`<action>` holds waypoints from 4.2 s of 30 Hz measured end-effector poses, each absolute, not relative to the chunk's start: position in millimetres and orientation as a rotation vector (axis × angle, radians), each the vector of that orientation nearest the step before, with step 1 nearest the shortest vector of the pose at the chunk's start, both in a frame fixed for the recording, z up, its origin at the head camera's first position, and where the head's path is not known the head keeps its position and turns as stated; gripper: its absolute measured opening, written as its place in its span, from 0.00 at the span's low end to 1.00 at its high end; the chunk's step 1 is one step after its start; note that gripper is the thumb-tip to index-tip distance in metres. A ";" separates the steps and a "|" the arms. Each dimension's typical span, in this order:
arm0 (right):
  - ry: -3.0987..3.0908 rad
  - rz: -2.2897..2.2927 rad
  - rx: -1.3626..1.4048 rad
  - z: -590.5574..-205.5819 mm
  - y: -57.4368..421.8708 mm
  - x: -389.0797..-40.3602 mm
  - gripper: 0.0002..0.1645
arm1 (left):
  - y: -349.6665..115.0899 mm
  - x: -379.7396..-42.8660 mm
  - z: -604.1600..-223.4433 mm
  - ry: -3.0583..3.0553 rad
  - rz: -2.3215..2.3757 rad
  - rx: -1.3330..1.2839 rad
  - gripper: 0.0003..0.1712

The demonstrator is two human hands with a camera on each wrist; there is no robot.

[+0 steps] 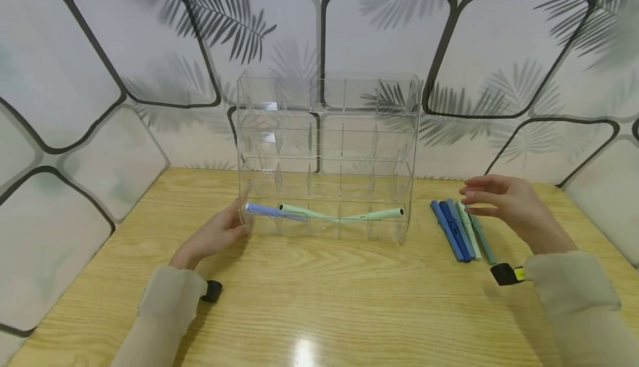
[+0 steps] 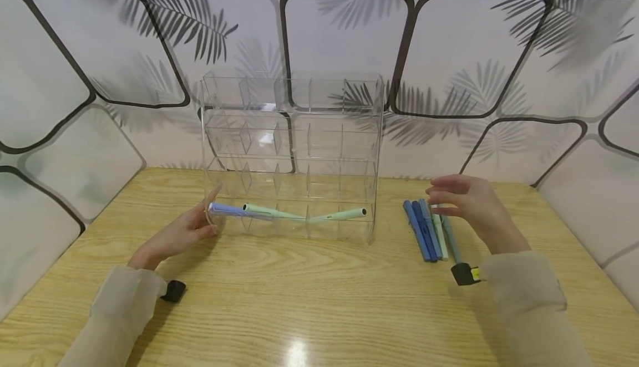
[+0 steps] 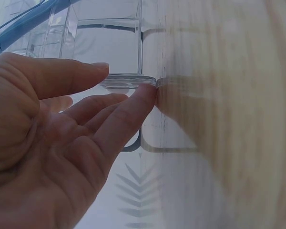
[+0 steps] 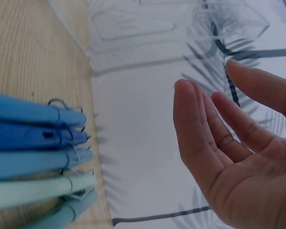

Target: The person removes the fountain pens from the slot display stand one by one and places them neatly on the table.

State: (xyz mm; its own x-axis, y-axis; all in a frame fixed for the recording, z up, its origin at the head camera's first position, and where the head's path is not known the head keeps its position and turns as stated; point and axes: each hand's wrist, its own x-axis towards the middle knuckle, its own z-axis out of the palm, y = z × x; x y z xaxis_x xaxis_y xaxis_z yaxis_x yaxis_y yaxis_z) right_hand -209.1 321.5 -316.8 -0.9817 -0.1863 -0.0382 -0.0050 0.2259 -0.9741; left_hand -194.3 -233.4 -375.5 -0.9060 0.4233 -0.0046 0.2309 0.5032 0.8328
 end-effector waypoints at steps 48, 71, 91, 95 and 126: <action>2.162 -1.781 -0.456 -327.6 223.3 -180.6 0.28 | -230.5 -194.8 -375.5 2.483 1.428 0.575 0.50; 2.270 -1.713 -0.437 -333.3 188.1 -185.6 0.25 | -231.6 -195.5 -376.6 2.500 1.398 0.547 0.50; 2.264 -1.877 -0.419 -327.0 199.4 -182.0 0.18 | -231.4 -195.2 -374.1 2.509 1.401 0.563 0.50; 2.243 -1.929 -0.433 -324.7 207.0 -182.3 0.17 | -231.6 -195.4 -375.2 2.520 1.388 0.557 0.49; 1.731 -2.429 -0.660 -303.5 297.8 -190.2 0.20 | -227.7 -194.8 -372.7 2.584 1.349 0.580 0.48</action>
